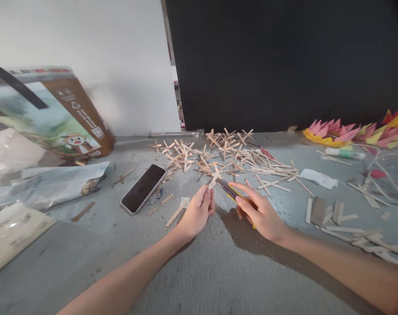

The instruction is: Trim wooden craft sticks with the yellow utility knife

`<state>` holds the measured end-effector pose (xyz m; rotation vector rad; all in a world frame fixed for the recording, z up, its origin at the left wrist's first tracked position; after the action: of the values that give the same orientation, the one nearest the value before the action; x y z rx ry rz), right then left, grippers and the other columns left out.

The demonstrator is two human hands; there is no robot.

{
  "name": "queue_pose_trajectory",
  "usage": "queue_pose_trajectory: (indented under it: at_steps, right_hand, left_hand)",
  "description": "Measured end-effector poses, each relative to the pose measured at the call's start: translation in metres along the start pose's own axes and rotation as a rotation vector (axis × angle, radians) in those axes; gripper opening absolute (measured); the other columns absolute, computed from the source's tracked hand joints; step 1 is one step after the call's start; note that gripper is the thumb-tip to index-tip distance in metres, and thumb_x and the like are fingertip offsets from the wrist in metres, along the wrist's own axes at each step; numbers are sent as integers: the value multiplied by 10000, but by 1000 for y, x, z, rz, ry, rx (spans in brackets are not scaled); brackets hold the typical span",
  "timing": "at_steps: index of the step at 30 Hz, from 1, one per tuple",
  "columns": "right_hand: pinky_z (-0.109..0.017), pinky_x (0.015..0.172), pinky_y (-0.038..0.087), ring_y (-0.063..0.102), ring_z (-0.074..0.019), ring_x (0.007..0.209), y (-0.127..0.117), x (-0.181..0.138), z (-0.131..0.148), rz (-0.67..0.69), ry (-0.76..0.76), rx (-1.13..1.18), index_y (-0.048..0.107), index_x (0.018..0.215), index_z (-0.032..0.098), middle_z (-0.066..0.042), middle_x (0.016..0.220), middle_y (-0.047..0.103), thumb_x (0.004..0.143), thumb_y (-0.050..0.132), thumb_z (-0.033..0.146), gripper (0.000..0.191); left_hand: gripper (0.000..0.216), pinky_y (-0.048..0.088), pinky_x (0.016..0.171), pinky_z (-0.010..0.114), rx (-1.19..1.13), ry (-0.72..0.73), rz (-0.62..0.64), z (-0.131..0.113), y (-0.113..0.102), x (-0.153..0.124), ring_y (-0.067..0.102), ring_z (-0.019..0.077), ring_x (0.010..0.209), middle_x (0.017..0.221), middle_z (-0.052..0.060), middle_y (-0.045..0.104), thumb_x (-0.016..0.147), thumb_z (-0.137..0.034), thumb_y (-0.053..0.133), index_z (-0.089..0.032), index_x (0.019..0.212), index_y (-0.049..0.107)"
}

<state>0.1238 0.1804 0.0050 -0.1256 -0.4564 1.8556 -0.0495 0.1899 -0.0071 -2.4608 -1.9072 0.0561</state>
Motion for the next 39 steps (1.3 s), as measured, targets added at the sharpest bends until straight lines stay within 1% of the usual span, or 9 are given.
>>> queue_pose_trajectory:
  at_steps: [5, 12, 15, 19, 22, 30, 33, 35, 39]
  right_hand:
    - [-260, 549, 446, 478, -99, 447, 1, -1, -1, 33, 15, -6, 530, 1534, 236, 64, 600, 605, 1087, 469, 428, 490]
    - [-249, 492, 441, 486, -97, 435, 0, -2, 4, 23, -42, -17, 548, 1529, 233, 54, 580, 595, 1090, 455, 366, 468]
    - [-247, 483, 439, 480, -97, 436, 2, -4, 5, 60, -10, -44, 553, 1535, 227, 52, 573, 589, 1095, 435, 374, 478]
    - [-304, 631, 534, 487, -97, 444, 3, -8, 7, 64, -1, -67, 535, 1557, 243, 64, 572, 579, 1097, 418, 376, 493]
    - [-345, 716, 558, 497, -105, 445, 1, -9, 9, 31, -15, -81, 529, 1562, 242, 66, 575, 582, 1094, 408, 372, 501]
    - [-337, 678, 554, 489, -118, 448, -1, -10, 5, -1, -7, -93, 557, 1544, 246, 51, 582, 588, 1090, 418, 413, 503]
    - [-399, 840, 567, 501, -117, 450, -1, -10, 3, -12, -18, -94, 563, 1540, 270, 60, 588, 590, 1089, 427, 427, 496]
    - [-450, 972, 532, 514, -117, 456, 0, -10, 4, -13, -26, -100, 560, 1542, 277, 69, 581, 584, 1091, 421, 418, 493]
    - [-488, 1057, 483, 521, -122, 481, 1, -11, 8, -17, -18, -104, 556, 1546, 254, 73, 576, 569, 1090, 409, 413, 505]
  left_hand:
    - [410, 270, 504, 228, 56, 40, 0, 0, -1, 0, 283, 90, 484, 568, -98, 355, 1067, -580, 350, -233, 851, 391]
    - [390, 297, 545, 235, 90, 91, -37, -2, 0, -1, 318, 100, 535, 607, -87, 370, 1082, -551, 340, -236, 854, 374]
    - [380, 302, 558, 239, 128, 95, -48, -2, -1, -2, 331, 103, 548, 620, -82, 388, 1087, -533, 332, -239, 847, 358]
    - [361, 313, 577, 243, 170, 104, -32, 1, 0, -2, 349, 108, 556, 618, -83, 394, 1095, -505, 300, -237, 862, 367]
    - [352, 319, 577, 243, 168, 108, -22, 3, 0, -1, 368, 111, 565, 631, -78, 401, 1094, -500, 300, -234, 883, 393]
    - [330, 339, 595, 249, 211, 158, -1, 4, 0, -2, 393, 113, 568, 630, -75, 421, 1107, -462, 272, -227, 928, 419]
    - [328, 342, 603, 249, 237, 159, -4, 5, -1, -2, 411, 116, 574, 632, -69, 441, 1106, -460, 269, -228, 929, 419]
    - [326, 341, 607, 249, 249, 157, -5, 5, -1, -2, 420, 117, 577, 634, -68, 450, 1105, -459, 271, -227, 931, 421]
    - [325, 342, 608, 251, 248, 158, -1, 6, -1, -2, 423, 116, 577, 641, -69, 451, 1108, -460, 269, -228, 932, 414]
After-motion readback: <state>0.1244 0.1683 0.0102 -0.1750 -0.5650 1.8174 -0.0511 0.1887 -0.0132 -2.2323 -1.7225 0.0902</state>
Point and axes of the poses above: each hand's wrist, its own x-axis towards the middle knuckle, its own y-axis out of the palm, z = x × y, the point moved 7 cm from there along x, towards the middle knuckle
